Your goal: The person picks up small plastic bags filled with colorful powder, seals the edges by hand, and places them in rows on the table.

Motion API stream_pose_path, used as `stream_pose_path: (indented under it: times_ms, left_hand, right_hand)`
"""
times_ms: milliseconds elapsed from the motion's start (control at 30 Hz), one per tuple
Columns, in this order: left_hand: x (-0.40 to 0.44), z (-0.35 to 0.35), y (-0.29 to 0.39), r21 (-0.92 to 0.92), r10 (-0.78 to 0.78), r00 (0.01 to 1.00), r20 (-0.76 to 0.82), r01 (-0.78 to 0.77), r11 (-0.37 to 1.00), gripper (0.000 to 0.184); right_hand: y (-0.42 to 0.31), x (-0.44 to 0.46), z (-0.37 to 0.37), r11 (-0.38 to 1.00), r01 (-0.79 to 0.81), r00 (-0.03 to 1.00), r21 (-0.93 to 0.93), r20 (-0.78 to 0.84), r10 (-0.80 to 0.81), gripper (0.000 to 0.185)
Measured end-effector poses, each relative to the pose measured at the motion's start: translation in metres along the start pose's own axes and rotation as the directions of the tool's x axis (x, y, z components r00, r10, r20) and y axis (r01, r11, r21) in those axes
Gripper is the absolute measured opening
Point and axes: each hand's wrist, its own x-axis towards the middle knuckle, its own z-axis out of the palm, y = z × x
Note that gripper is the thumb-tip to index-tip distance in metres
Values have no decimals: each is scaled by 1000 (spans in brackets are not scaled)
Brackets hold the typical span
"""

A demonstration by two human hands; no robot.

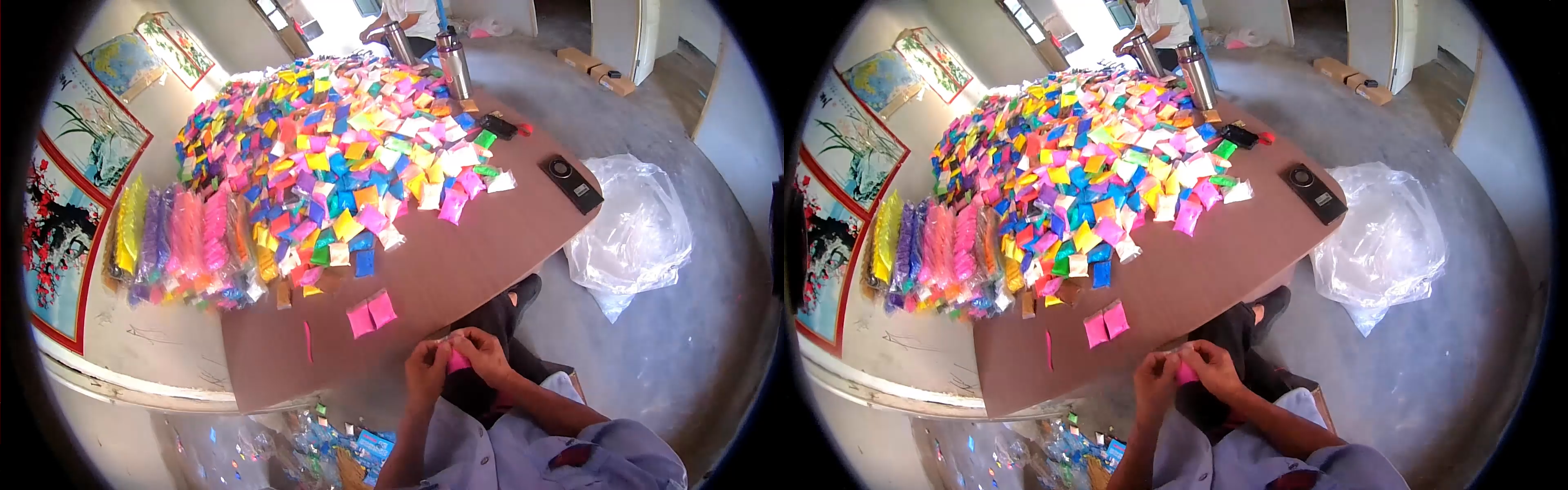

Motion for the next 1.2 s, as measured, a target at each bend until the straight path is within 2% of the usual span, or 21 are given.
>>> stream_pose_path:
  times_ms: [67,133,167,233,367,433,467,533,567,633,733,800,867,933,967,1033,1067,1133,1200]
  left_hand:
    - [-3,-2,-5,1,45,999,16,-45,999,22]
    - [-4,-3,-4,158,86,996,32,-90,983,25]
    - [-4,-2,-2,159,98,995,32,-101,982,25]
    - [-10,2,13,40,-83,996,20,82,996,28]
    - [-13,11,18,13,-62,996,59,61,998,29]
    - [-15,16,25,-149,-128,991,49,134,980,28]
    - [-13,14,18,-150,-124,991,51,131,980,28]
    - [-8,8,-1,4,57,997,46,-58,998,27]
    - [-8,7,-6,3,59,997,45,-59,998,27]
    - [-8,5,-9,85,165,984,62,-170,982,25]
    - [-13,6,-5,149,79,995,62,-87,985,25]
    - [-19,11,6,171,21,999,32,-27,985,27]
    - [-21,13,12,188,-35,999,0,34,982,30]
    - [-22,13,12,227,-130,990,60,113,967,36]
    - [-22,13,11,226,-132,989,59,116,967,36]
    - [-23,14,6,100,-104,992,75,97,990,38]
    - [-22,13,4,99,-107,992,73,100,990,38]
    - [-18,12,1,198,32,997,72,-46,979,36]
    - [-17,13,-4,182,52,997,63,-63,981,35]
  right_hand:
    - [7,2,-5,999,7,999,-33,36,-6,20]
    - [7,2,-7,997,18,997,-68,78,-13,21]
    - [7,2,-7,992,61,996,-107,76,-53,19]
    - [7,3,-6,983,111,992,-143,81,-100,18]
    - [8,9,-1,982,175,984,-72,54,-171,17]
    - [10,11,1,981,191,981,-47,44,-189,15]
    - [14,12,1,985,170,984,-13,49,-169,17]
    - [13,13,2,988,150,987,17,57,-151,19]
    - [11,12,5,990,138,989,19,57,-139,22]
    - [12,10,4,992,125,990,24,56,-126,24]
    - [20,6,-3,999,46,994,-21,104,-43,29]
    - [26,5,-3,988,114,993,-108,31,-112,30]
    - [33,7,-5,983,135,991,-125,27,-133,31]
    - [27,5,-2,979,150,989,-142,23,-148,32]
    - [23,2,-1,983,117,993,-144,4,-118,33]
    - [12,1,4,985,85,996,-147,-12,-87,33]
    - [8,1,6,988,62,997,-141,-31,-67,33]
    - [10,2,5,990,42,997,-135,-51,-49,33]
    - [15,6,-1,995,94,995,-20,41,-93,34]
